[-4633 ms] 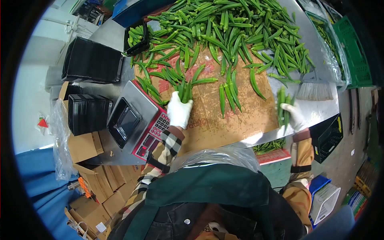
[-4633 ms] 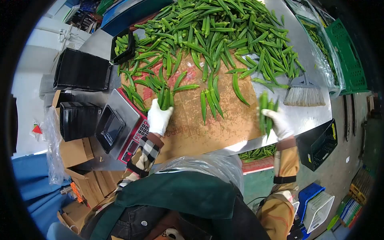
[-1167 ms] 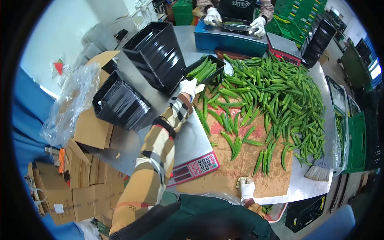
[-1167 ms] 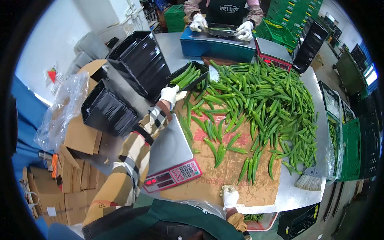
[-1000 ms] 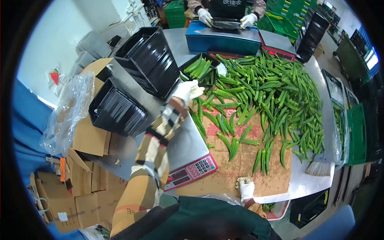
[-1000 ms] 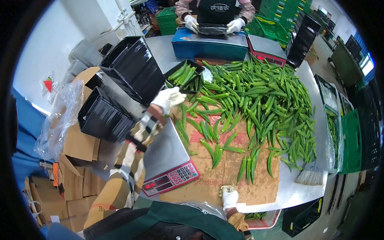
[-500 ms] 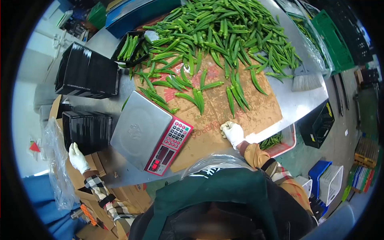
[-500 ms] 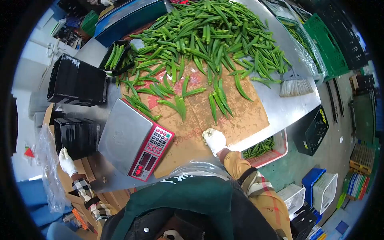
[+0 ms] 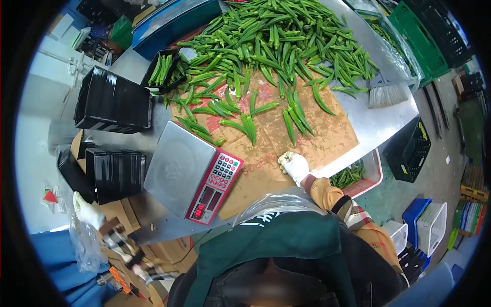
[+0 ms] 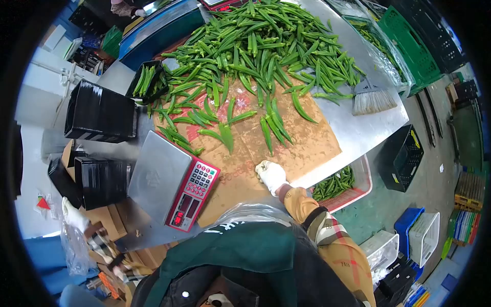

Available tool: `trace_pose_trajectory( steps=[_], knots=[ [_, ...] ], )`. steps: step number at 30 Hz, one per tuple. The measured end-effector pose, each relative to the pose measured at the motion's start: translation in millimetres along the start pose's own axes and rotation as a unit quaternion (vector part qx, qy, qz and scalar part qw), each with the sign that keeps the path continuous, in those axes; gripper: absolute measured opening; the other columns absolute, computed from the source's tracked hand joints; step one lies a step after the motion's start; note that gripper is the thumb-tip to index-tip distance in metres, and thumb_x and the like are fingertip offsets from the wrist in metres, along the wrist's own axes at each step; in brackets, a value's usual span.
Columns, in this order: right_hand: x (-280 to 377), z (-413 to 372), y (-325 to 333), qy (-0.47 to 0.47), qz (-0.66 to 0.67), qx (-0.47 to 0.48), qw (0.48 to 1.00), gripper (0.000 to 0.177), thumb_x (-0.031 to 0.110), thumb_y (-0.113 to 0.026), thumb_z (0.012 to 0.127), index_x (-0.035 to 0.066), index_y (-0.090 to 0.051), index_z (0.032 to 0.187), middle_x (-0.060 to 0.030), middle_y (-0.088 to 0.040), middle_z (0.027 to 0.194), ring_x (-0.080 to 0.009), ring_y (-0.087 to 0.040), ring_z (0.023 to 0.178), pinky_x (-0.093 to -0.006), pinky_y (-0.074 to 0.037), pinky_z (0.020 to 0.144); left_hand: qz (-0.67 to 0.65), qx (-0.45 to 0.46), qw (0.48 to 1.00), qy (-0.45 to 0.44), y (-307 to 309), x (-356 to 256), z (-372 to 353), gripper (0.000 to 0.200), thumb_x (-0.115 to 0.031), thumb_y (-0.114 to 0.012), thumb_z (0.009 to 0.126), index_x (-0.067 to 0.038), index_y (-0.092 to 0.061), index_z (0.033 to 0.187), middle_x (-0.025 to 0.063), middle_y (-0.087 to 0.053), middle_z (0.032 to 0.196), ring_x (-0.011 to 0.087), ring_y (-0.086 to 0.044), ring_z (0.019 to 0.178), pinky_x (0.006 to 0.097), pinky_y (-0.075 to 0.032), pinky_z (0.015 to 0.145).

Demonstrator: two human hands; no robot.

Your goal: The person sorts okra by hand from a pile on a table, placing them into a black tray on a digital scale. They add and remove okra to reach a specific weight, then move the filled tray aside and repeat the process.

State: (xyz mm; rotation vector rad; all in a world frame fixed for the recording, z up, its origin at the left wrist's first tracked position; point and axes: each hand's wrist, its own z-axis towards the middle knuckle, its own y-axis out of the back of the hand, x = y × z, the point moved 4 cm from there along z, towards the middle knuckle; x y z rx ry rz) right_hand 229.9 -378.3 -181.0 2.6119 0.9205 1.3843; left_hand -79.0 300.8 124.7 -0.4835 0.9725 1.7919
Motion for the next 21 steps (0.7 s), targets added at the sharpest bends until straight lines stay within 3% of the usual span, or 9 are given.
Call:
trace_pose_trajectory(
  steps=[3, 5, 7, 8, 9, 13, 15, 19, 21],
  knots=[
    [1, 2, 2, -0.005, -0.026, 0.009, 1.000, 0.021, 0.027, -0.065, 0.093, 0.007, -0.070, 0.090, -0.0053, -0.068, 0.070, -0.0128, -0.064, 0.059, -0.0309, -0.051, 0.060, 0.057, 0.090, 0.991, -0.081, -40, -113, -126, 0.015, -0.012, -0.071, 0.093, -0.002, -0.072, 0.103, 0.0082, -0.073, 0.102, 0.0141, -0.064, 0.098, 0.0288, -0.050, 0.093],
    [5, 2, 3, 0.006, -0.050, 0.023, 0.998, 0.021, 0.028, -0.065, 0.092, 0.007, -0.071, 0.092, -0.0068, -0.070, 0.073, -0.0151, -0.065, 0.061, -0.0318, -0.052, 0.062, 0.006, 0.206, 0.976, -0.075, -65, -142, -203, 0.010, -0.010, -0.074, 0.090, -0.003, -0.073, 0.097, 0.0082, -0.071, 0.100, 0.0153, -0.063, 0.096, 0.0308, -0.050, 0.092],
    [14, 1, 11, 0.034, -0.058, 0.044, 0.997, 0.022, 0.029, -0.066, 0.091, 0.008, -0.071, 0.095, -0.0091, -0.072, 0.078, -0.0198, -0.068, 0.065, -0.0338, -0.054, 0.065, 0.071, 0.374, 0.920, -0.090, -73, -142, -254, 0.013, -0.008, -0.075, 0.086, -0.005, -0.074, 0.098, 0.0107, -0.070, 0.103, 0.0197, -0.063, 0.098, 0.0328, -0.050, 0.092],
    [33, -2, 23, 0.141, -0.167, -0.035, 0.975, 0.024, 0.031, -0.068, 0.089, 0.009, -0.072, 0.098, -0.0119, -0.074, 0.084, -0.0284, -0.071, 0.072, -0.0374, -0.055, 0.069, 0.103, 0.432, 0.890, -0.101, -74, -144, -267, 0.015, -0.007, -0.075, 0.085, -0.005, -0.075, 0.100, 0.0119, -0.070, 0.104, 0.0224, -0.063, 0.099, 0.0340, -0.050, 0.093],
    [44, 1, 35, 0.141, -0.198, -0.080, 0.967, 0.023, 0.032, -0.069, 0.088, 0.011, -0.073, 0.098, -0.0130, -0.074, 0.089, -0.0328, -0.071, 0.079, -0.0394, -0.055, 0.073, 0.134, 0.489, 0.855, -0.110, -75, -145, -280, 0.018, -0.006, -0.075, 0.084, -0.006, -0.076, 0.101, 0.0131, -0.069, 0.105, 0.0251, -0.063, 0.099, 0.0351, -0.050, 0.094],
    [72, 39, 93, 0.130, -0.090, -0.195, 0.968, 0.020, 0.029, -0.070, 0.088, 0.011, -0.073, 0.098, -0.0125, -0.073, 0.084, -0.0270, -0.071, 0.079, -0.0364, -0.054, 0.073, -0.048, 0.392, 0.916, 0.071, -91, -200, -301, 0.023, -0.004, -0.068, 0.092, -0.001, -0.071, 0.115, 0.0108, -0.071, 0.112, 0.0192, -0.066, 0.105, 0.0310, -0.051, 0.095],
    [77, 63, 116, 0.145, -0.120, -0.264, 0.946, 0.019, 0.026, -0.071, 0.089, 0.010, -0.073, 0.099, -0.0121, -0.073, 0.084, -0.0257, -0.071, 0.077, -0.0353, -0.054, 0.073, -0.078, 0.456, 0.886, 0.038, -120, -227, -318, 0.028, -0.003, -0.063, 0.096, 0.002, -0.065, 0.123, 0.0125, -0.070, 0.118, 0.0184, -0.067, 0.105, 0.0304, -0.051, 0.097],
    [59, 122, 138, 0.172, -0.083, -0.289, 0.938, 0.021, 0.025, -0.070, 0.088, 0.008, -0.073, 0.101, -0.0130, -0.074, 0.093, -0.0288, -0.071, 0.087, -0.0374, -0.054, 0.079, -0.169, 0.535, 0.818, 0.128, -197, -275, -368, 0.029, -0.009, -0.057, 0.101, 0.002, -0.062, 0.128, 0.0105, -0.068, 0.118, 0.0162, -0.065, 0.107, 0.0295, -0.050, 0.096],
    [73, 133, 135, 0.156, -0.122, -0.252, 0.947, 0.024, 0.028, -0.071, 0.087, 0.008, -0.073, 0.101, -0.0139, -0.074, 0.096, -0.0320, -0.070, 0.091, -0.0395, -0.054, 0.082, -0.207, 0.556, 0.767, 0.246, -242, -269, -387, 0.035, -0.017, -0.057, 0.103, 0.000, -0.057, 0.134, 0.0083, -0.066, 0.121, 0.0150, -0.064, 0.105, 0.0280, -0.051, 0.091]
  ],
)
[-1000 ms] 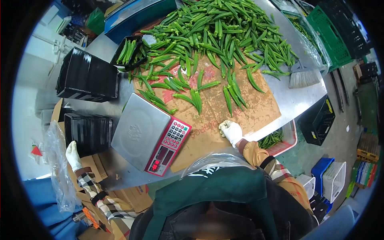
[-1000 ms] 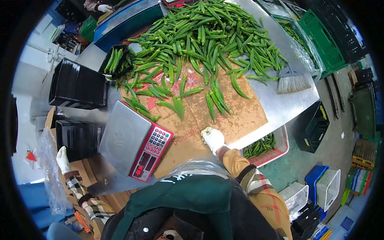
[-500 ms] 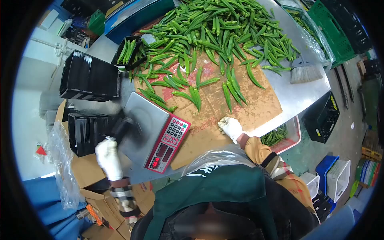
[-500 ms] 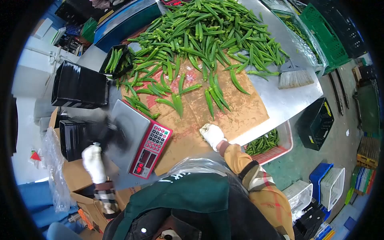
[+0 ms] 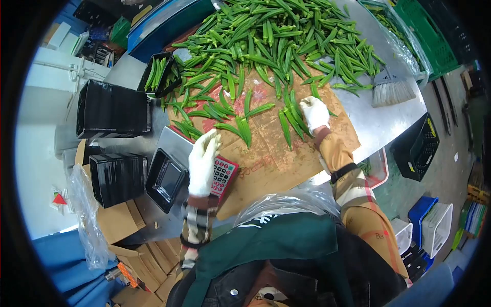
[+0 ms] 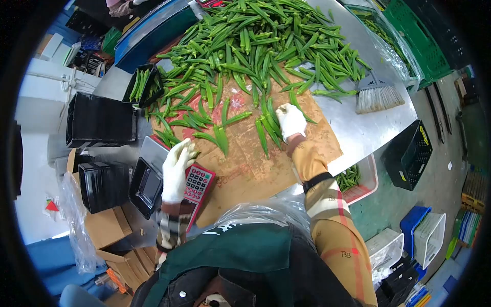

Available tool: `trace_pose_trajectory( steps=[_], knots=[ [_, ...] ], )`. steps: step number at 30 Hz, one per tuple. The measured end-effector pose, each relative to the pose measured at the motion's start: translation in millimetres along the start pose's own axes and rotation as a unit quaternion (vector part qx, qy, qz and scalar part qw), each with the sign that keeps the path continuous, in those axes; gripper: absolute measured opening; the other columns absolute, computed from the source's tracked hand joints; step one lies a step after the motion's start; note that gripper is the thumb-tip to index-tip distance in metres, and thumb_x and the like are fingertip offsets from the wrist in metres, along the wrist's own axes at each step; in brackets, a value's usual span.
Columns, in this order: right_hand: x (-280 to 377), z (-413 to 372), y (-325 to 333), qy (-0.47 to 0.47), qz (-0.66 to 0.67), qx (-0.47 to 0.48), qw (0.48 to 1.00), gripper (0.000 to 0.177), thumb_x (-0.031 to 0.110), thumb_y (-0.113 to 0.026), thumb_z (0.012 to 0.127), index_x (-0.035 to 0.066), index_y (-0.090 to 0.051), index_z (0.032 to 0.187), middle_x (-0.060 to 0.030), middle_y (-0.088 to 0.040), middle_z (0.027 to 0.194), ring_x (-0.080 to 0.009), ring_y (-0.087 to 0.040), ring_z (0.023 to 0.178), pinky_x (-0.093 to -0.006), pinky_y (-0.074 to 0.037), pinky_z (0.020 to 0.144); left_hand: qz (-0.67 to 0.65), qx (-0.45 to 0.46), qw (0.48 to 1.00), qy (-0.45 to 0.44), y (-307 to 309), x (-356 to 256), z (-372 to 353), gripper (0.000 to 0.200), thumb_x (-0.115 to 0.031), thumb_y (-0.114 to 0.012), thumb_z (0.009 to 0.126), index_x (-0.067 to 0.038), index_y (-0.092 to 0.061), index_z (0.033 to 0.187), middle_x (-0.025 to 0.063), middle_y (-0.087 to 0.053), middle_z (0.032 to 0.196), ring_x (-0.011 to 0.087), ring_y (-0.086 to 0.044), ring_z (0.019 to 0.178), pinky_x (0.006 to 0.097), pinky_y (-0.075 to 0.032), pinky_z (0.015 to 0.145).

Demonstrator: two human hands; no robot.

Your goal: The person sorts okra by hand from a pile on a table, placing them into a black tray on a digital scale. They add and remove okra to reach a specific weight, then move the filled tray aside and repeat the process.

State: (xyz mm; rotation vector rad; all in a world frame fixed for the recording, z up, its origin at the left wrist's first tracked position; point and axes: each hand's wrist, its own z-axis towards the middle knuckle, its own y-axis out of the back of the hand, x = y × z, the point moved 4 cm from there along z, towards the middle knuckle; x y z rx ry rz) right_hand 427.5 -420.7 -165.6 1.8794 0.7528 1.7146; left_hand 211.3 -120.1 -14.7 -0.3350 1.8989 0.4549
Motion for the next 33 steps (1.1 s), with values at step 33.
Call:
trace_pose_trajectory(
  steps=[33],
  knots=[
    [52, -52, -8, 0.061, -0.240, 0.106, 0.963, 0.097, 0.046, -0.081, 0.075, -0.005, -0.038, 0.146, -0.0174, -0.058, 0.116, -0.0336, -0.059, 0.106, -0.0424, -0.052, 0.087, 0.475, 0.008, 0.879, 0.034, -116, 92, 75, 0.044, -0.027, -0.077, 0.080, -0.004, -0.057, 0.112, 0.0198, -0.069, 0.101, 0.0384, -0.067, 0.099, 0.0473, -0.053, 0.083]
  ],
)
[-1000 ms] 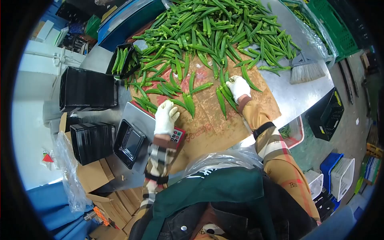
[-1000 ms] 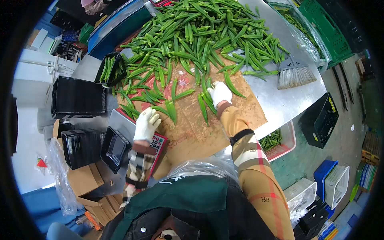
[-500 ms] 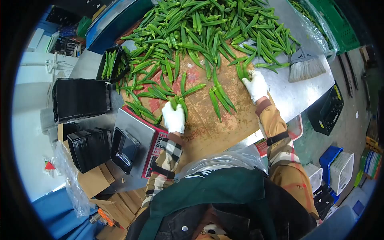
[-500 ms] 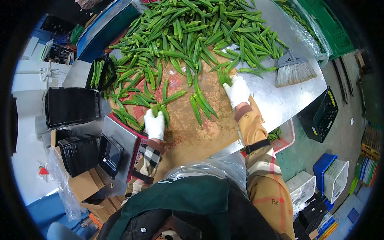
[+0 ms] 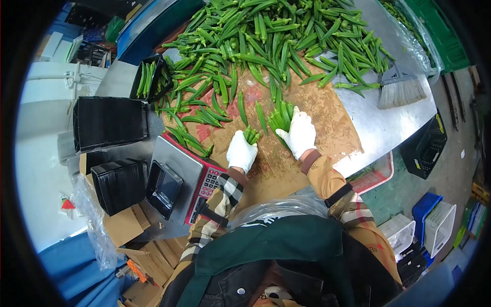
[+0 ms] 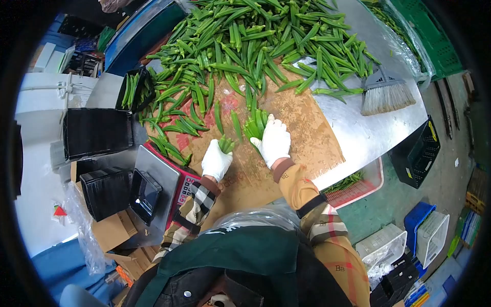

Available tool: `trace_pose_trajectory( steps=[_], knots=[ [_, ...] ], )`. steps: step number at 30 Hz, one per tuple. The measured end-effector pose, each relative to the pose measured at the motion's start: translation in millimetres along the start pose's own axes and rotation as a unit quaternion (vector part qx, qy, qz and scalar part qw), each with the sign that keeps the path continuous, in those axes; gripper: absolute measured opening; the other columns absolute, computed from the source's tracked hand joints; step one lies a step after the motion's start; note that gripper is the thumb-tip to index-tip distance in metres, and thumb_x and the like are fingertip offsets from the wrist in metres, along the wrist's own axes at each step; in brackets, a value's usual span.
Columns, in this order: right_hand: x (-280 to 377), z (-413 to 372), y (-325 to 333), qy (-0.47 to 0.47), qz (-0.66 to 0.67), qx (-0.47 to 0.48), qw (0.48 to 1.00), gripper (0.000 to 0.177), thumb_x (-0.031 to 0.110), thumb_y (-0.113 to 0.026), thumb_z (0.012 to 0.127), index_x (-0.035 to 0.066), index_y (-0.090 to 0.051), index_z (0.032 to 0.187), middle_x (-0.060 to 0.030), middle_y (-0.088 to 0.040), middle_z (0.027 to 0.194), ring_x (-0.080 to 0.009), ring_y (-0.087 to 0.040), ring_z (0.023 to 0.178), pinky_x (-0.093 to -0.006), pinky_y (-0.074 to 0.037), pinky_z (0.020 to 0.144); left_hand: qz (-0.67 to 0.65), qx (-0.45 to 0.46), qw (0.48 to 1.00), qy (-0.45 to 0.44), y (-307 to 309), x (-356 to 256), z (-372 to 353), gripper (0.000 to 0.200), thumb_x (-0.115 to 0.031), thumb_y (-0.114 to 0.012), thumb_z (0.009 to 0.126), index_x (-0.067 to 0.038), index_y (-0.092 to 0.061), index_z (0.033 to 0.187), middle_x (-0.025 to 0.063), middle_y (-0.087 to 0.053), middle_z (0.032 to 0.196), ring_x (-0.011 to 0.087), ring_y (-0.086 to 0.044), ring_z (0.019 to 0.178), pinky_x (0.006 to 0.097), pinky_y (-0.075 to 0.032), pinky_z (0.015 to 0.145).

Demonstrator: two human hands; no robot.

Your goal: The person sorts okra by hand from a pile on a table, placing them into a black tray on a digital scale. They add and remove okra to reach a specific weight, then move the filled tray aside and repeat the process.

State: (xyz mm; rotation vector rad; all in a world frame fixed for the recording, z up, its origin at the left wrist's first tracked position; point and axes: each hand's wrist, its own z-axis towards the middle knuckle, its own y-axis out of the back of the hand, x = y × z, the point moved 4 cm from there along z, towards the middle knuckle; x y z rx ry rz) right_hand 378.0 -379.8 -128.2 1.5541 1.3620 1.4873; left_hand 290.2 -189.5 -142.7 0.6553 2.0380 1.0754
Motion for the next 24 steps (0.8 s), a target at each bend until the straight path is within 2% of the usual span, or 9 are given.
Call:
trace_pose_trajectory(
  steps=[3, 9, 13, 16, 17, 20, 21, 23, 24],
  knots=[
    [-3, 7, -8, 0.009, -0.018, 0.009, 1.000, 0.103, 0.049, -0.082, 0.074, -0.006, -0.035, 0.147, -0.0140, -0.057, 0.114, -0.0286, -0.059, 0.103, -0.0396, -0.052, 0.083, -0.111, 0.001, 0.993, 0.039, 11, -2, -11, 0.040, -0.027, -0.075, 0.081, -0.004, -0.058, 0.109, 0.0185, -0.072, 0.098, 0.0357, -0.069, 0.095, 0.0438, -0.053, 0.083],
    [20, 1, 5, 0.008, -0.054, 0.031, 0.998, 0.115, 0.047, -0.085, 0.071, -0.006, -0.024, 0.152, -0.0141, -0.058, 0.114, -0.0293, -0.060, 0.102, -0.0393, -0.052, 0.083, -0.292, -0.091, 0.951, -0.044, 27, -44, 26, 0.030, -0.017, -0.076, 0.083, -0.002, -0.065, 0.107, 0.0094, -0.074, 0.097, 0.0174, -0.069, 0.086, 0.0313, -0.053, 0.081],
    [16, 4, -10, -0.015, 0.013, 0.093, 0.995, 0.105, 0.030, -0.083, 0.075, -0.006, -0.022, 0.153, -0.0159, -0.058, 0.110, -0.0324, -0.064, 0.098, -0.0441, -0.055, 0.080, -0.099, -0.099, 0.989, -0.049, -1, -71, 46, 0.038, -0.025, -0.078, 0.079, -0.004, -0.058, 0.104, 0.0191, -0.069, 0.094, 0.0424, -0.066, 0.091, 0.0465, -0.052, 0.079],
    [11, 2, -20, 0.020, -0.011, 0.061, 0.998, 0.095, 0.024, -0.078, 0.076, -0.007, -0.028, 0.151, -0.0184, -0.061, 0.106, -0.0346, -0.066, 0.093, -0.0456, -0.055, 0.079, -0.097, -0.076, 0.992, -0.041, -2, -68, 51, 0.042, -0.023, -0.079, 0.078, -0.004, -0.054, 0.107, 0.0202, -0.067, 0.096, 0.0425, -0.065, 0.092, 0.0473, -0.052, 0.078],
    [6, -1, -18, 0.016, 0.020, 0.077, 0.997, 0.091, 0.024, -0.077, 0.077, -0.006, -0.030, 0.149, -0.0196, -0.062, 0.107, -0.0353, -0.067, 0.094, -0.0452, -0.056, 0.080, -0.098, -0.060, 0.993, -0.031, 4, -66, 49, 0.042, -0.023, -0.079, 0.078, -0.004, -0.054, 0.107, 0.0203, -0.067, 0.097, 0.0420, -0.065, 0.092, 0.0471, -0.052, 0.079],
    [-22, -9, -2, 0.016, 0.168, 0.106, 0.980, 0.081, 0.027, -0.073, 0.078, -0.004, -0.039, 0.145, -0.0264, -0.064, 0.118, -0.0391, -0.068, 0.100, -0.0426, -0.055, 0.085, -0.139, -0.162, 0.977, -0.017, 32, -49, 49, 0.040, -0.022, -0.081, 0.078, -0.005, -0.057, 0.105, 0.0174, -0.071, 0.094, 0.0328, -0.071, 0.086, 0.0407, -0.055, 0.077],
    [-25, -13, 12, 0.001, 0.234, 0.124, 0.964, 0.074, 0.021, -0.073, 0.081, -0.003, -0.041, 0.143, -0.0214, -0.066, 0.122, -0.0349, -0.069, 0.101, -0.0399, -0.055, 0.087, -0.134, -0.208, 0.969, -0.026, 40, -41, 54, 0.041, -0.020, -0.080, 0.079, -0.004, -0.056, 0.108, 0.0172, -0.072, 0.095, 0.0330, -0.071, 0.087, 0.0401, -0.054, 0.078],
    [-42, -14, -6, 0.017, 0.532, 0.133, 0.836, 0.065, 0.011, -0.072, 0.084, -0.004, -0.044, 0.141, -0.0140, -0.067, 0.119, -0.0278, -0.069, 0.095, -0.0368, -0.055, 0.087, -0.143, -0.238, 0.959, -0.058, 43, -30, 71, 0.041, -0.017, -0.079, 0.080, -0.003, -0.056, 0.110, 0.0179, -0.071, 0.097, 0.0334, -0.070, 0.089, 0.0395, -0.054, 0.080],
    [-43, -12, -5, -0.023, 0.588, 0.161, 0.792, 0.052, 0.003, -0.069, 0.088, -0.003, -0.049, 0.136, -0.0086, -0.067, 0.117, -0.0212, -0.067, 0.094, -0.0339, -0.056, 0.083, -0.138, -0.211, 0.965, -0.077, 41, -31, 77, 0.040, -0.014, -0.078, 0.080, -0.003, -0.056, 0.112, 0.0187, -0.071, 0.099, 0.0340, -0.070, 0.092, 0.0388, -0.054, 0.081]
  ],
)
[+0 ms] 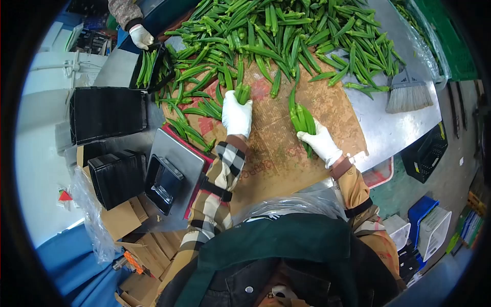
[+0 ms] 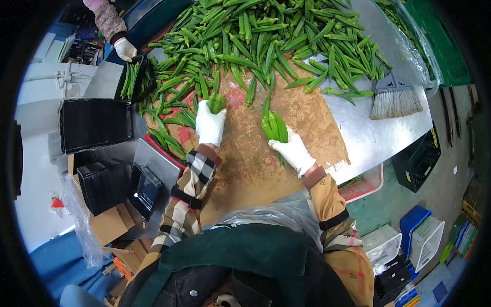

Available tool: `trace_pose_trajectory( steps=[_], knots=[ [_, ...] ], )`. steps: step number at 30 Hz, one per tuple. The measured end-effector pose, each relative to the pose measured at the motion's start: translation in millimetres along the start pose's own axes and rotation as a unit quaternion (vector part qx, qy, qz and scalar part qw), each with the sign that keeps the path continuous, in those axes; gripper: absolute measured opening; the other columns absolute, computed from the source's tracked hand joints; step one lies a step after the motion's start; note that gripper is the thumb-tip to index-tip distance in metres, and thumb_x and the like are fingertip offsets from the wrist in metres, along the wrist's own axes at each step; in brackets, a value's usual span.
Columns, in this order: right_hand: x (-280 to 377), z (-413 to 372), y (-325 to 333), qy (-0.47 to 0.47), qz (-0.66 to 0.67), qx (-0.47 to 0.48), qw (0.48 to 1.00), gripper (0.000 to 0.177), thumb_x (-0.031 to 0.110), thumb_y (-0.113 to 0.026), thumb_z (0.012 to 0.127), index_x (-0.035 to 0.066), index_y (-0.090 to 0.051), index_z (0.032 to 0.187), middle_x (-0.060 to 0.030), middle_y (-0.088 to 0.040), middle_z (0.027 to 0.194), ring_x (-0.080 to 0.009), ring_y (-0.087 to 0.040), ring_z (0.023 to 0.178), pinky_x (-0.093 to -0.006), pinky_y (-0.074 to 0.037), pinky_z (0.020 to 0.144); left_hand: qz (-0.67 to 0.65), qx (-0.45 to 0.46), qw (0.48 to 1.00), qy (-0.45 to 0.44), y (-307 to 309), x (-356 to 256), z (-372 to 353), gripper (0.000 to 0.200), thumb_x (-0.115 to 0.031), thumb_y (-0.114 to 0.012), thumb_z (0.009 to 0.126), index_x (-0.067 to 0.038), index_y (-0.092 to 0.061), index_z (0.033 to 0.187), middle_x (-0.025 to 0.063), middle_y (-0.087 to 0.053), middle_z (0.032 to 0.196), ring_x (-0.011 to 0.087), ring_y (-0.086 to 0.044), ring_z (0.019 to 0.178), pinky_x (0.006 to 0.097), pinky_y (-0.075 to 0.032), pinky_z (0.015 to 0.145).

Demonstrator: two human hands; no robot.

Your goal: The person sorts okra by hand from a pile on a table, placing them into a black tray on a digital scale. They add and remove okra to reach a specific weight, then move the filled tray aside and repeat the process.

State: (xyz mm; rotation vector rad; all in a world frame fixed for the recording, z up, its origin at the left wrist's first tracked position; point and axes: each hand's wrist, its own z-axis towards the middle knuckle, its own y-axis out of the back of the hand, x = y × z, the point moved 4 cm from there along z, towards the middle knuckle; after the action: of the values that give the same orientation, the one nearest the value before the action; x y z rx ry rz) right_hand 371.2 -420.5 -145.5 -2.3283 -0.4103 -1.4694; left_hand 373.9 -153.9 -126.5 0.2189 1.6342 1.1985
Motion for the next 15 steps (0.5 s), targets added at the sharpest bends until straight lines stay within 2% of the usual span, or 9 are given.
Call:
trace_pose_trajectory(
  steps=[3, 4, 7, 8, 9, 11, 12, 15],
  knots=[
    [6, -4, -5, -0.122, 0.223, 0.074, 0.964, 0.046, 0.006, -0.068, 0.091, -0.001, -0.053, 0.134, -0.0099, -0.066, 0.117, -0.0202, -0.067, 0.097, -0.0324, -0.057, 0.079, -0.047, 0.047, 0.997, 0.036, -8, 4, -1, 0.045, -0.013, -0.079, 0.079, -0.003, -0.054, 0.114, 0.0171, -0.070, 0.100, 0.0332, -0.069, 0.093, 0.0397, -0.053, 0.080],
    [14, -7, -9, -0.119, 0.270, 0.087, 0.952, 0.043, 0.008, -0.068, 0.093, 0.001, -0.054, 0.133, -0.0100, -0.066, 0.117, -0.0193, -0.066, 0.098, -0.0322, -0.059, 0.077, -0.062, 0.063, 0.995, 0.047, -9, 4, -2, 0.046, -0.012, -0.080, 0.078, -0.003, -0.054, 0.115, 0.0165, -0.069, 0.100, 0.0329, -0.068, 0.093, 0.0399, -0.053, 0.080],
    [27, -13, -18, -0.107, 0.293, 0.089, 0.946, 0.043, 0.015, -0.067, 0.095, 0.001, -0.053, 0.132, -0.0105, -0.064, 0.120, -0.0186, -0.066, 0.096, -0.0339, -0.059, 0.080, -0.103, 0.108, 0.986, 0.079, -10, 5, -5, 0.051, -0.011, -0.081, 0.076, -0.002, -0.052, 0.117, 0.0148, -0.067, 0.101, 0.0320, -0.067, 0.093, 0.0408, -0.053, 0.080],
    [28, -13, -19, -0.103, 0.289, 0.089, 0.948, 0.043, 0.015, -0.067, 0.095, 0.001, -0.052, 0.133, -0.0109, -0.063, 0.121, -0.0189, -0.066, 0.097, -0.0341, -0.059, 0.080, -0.253, 0.127, 0.957, 0.068, -10, 5, -13, 0.046, -0.006, -0.078, 0.078, 0.000, -0.052, 0.115, 0.0095, -0.066, 0.097, 0.0230, -0.066, 0.083, 0.0354, -0.054, 0.075],
    [29, -13, -21, -0.100, 0.284, 0.089, 0.949, 0.044, 0.015, -0.066, 0.095, 0.000, -0.052, 0.133, -0.0113, -0.063, 0.122, -0.0191, -0.066, 0.098, -0.0343, -0.059, 0.080, -0.386, 0.188, 0.892, 0.144, -15, 10, -22, 0.046, -0.003, -0.078, 0.078, 0.002, -0.051, 0.115, 0.0057, -0.064, 0.095, 0.0153, -0.062, 0.078, 0.0309, -0.053, 0.070],
    [27, -13, -23, -0.099, 0.271, 0.098, 0.952, 0.044, 0.015, -0.066, 0.095, 0.000, -0.051, 0.134, -0.0117, -0.062, 0.123, -0.0195, -0.066, 0.099, -0.0346, -0.060, 0.081, -0.457, 0.220, 0.840, 0.193, 1, 1, -39, 0.032, -0.002, -0.073, 0.085, -0.001, -0.055, 0.112, 0.0040, -0.065, 0.091, 0.0118, -0.062, 0.068, 0.0273, -0.050, 0.062],
    [25, -13, -24, -0.100, 0.264, 0.107, 0.953, 0.044, 0.015, -0.066, 0.096, 0.000, -0.051, 0.134, -0.0117, -0.062, 0.123, -0.0197, -0.066, 0.099, -0.0347, -0.060, 0.081, -0.436, 0.190, 0.860, 0.186, 4, 9, -37, 0.039, -0.002, -0.078, 0.078, 0.002, -0.056, 0.111, 0.0046, -0.064, 0.091, 0.0119, -0.060, 0.070, 0.0278, -0.050, 0.063],
    [24, -19, -29, -0.109, 0.256, 0.122, 0.953, 0.043, 0.014, -0.065, 0.096, -0.001, -0.051, 0.134, -0.0126, -0.064, 0.121, -0.0207, -0.067, 0.098, -0.0354, -0.060, 0.081, -0.378, 0.097, 0.904, 0.175, 20, 37, -11, 0.029, -0.003, -0.075, 0.079, 0.001, -0.060, 0.103, 0.0035, -0.064, 0.086, 0.0111, -0.059, 0.069, 0.0276, -0.049, 0.062]
  ],
)
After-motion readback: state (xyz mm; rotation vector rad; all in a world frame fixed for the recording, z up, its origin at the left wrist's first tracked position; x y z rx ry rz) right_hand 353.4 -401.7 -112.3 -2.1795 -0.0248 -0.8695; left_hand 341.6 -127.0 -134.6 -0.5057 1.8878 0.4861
